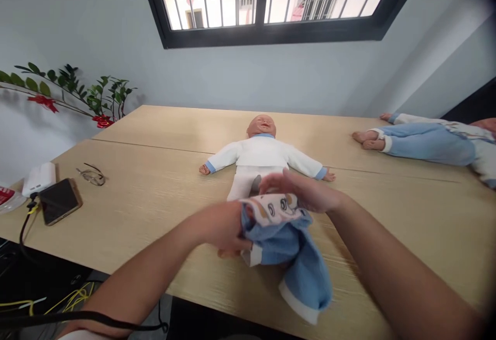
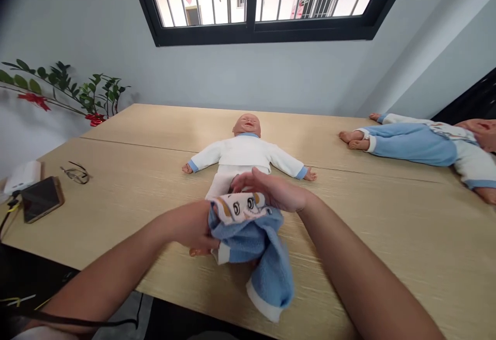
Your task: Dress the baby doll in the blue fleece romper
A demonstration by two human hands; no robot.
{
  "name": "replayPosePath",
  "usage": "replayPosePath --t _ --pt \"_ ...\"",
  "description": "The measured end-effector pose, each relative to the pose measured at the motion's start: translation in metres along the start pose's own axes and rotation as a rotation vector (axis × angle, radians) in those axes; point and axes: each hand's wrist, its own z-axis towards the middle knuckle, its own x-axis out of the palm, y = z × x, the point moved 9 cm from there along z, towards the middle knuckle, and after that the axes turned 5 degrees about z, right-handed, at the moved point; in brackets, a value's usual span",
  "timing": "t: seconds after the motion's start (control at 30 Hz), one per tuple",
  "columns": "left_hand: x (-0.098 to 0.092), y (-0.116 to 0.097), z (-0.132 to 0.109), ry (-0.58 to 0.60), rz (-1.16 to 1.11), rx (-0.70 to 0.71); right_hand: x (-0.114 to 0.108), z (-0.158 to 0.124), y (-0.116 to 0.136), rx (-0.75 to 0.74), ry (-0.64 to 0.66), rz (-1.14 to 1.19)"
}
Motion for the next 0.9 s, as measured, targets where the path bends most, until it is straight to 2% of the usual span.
replayPosePath --t 0.07,0.13,0.23,0.3,0.4,0.53,0.63,0.7,0.8,0.83,0.9 --pt "0.014 -0.014 0.001 0.018 0.168 0.131 -0.006 0.013 0.020 -0.150 -0.122 -0.344" --pt "0.024 -0.023 0.003 -0.003 0.280 0.252 0.008 0.031 0.032 -0.278 -0.137 -0.704" --pt "0.039 -0.028 0.004 0.024 0.428 0.370 0.057 0.053 0.021 -0.434 0.133 -1.064" --pt "0.045 -0.032 0.002 0.053 0.508 0.424 0.080 0.057 0.006 -0.521 0.271 -1.266" --pt "0.043 -0.041 -0.003 0.080 0.565 0.461 0.090 0.060 -0.004 -0.572 0.285 -1.491" --pt "0.015 -0.045 -0.011 0.000 0.628 0.359 0.081 0.060 0.007 -0.557 0.236 -1.584" --pt "-0.015 -0.054 -0.023 -0.146 0.567 0.395 0.056 0.055 0.036 -0.527 -0.026 -1.529" --pt "-0.037 -0.061 -0.033 -0.290 0.492 0.495 0.040 0.044 0.054 -0.571 -0.206 -1.475" --pt "-0.063 -0.060 -0.050 -0.550 0.432 0.639 0.027 0.026 0.069 -0.706 -0.301 -1.423" --pt "-0.069 -0.054 -0.054 -0.638 0.419 0.661 0.023 0.020 0.072 -0.757 -0.315 -1.391" --pt "-0.082 -0.030 -0.057 -0.803 0.349 0.567 0.015 0.008 0.080 -0.876 -0.368 -1.287"
